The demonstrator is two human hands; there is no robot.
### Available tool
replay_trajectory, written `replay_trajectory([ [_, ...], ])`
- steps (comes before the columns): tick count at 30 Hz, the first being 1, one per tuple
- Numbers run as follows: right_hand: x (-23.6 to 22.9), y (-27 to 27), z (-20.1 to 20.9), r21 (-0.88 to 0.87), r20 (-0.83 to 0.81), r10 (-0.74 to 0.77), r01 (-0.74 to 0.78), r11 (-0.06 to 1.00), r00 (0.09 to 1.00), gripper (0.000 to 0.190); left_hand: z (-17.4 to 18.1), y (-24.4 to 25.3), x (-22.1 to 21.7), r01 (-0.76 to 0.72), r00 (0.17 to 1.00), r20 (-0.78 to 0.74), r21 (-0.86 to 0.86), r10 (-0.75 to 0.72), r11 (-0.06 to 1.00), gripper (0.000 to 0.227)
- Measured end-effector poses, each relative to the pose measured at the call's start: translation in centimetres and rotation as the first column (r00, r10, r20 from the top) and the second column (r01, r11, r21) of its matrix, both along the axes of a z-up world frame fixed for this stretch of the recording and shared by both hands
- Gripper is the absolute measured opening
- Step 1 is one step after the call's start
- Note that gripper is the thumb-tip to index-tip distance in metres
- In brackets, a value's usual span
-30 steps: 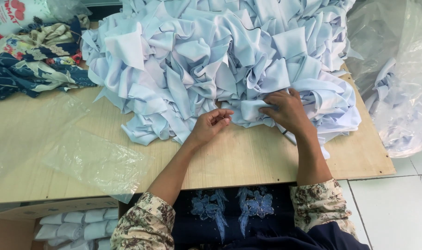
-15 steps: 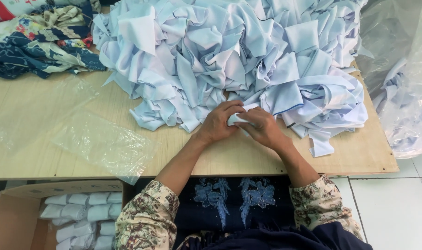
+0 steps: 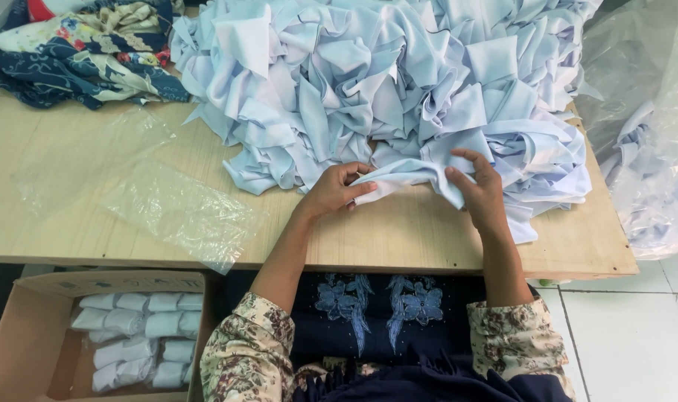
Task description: Folding small pieces of white fabric into rectangles and placing them into individual clear plastic bags.
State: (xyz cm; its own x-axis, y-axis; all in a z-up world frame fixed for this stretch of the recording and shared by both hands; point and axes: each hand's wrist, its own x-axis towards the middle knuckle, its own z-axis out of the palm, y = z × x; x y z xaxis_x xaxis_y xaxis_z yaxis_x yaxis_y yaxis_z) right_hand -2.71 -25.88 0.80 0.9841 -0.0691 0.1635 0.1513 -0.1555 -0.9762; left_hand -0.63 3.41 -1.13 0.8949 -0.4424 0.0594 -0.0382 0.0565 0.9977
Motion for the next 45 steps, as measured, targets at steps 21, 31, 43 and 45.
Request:
replay_trajectory([
  [21,-9.6,-0.2,-0.2,-0.605,-0.012,0.305,-0.250,0.756,0.952,0.014,-0.3,5.7,-9.0,-0.123,0.984,0.152,0.177,0.097,0.976,0.018],
  [31,-8.8,0.2,0.2,-0.470,-0.109,0.146,-0.181,0.864,0.983,0.026,1.9,5.0,-8.0,-0.352,0.935,0.052,0.262,0.351,0.899,0.021],
  [43,-7.0,1.8,-0.9,-0.663,0.271,0.041,0.155,0.732,0.962,0.027,-0.3,3.6,-7.5,-0.702,0.679,0.444,0.160,0.584,0.695,0.024],
  [45,-7.1,1.8,-0.7,-0.678,0.313,0.150,0.110,0.726,0.938,0.029,0.4,3.7,-8.3,-0.752,0.599,0.562,0.150,0.570,0.642,0.024],
])
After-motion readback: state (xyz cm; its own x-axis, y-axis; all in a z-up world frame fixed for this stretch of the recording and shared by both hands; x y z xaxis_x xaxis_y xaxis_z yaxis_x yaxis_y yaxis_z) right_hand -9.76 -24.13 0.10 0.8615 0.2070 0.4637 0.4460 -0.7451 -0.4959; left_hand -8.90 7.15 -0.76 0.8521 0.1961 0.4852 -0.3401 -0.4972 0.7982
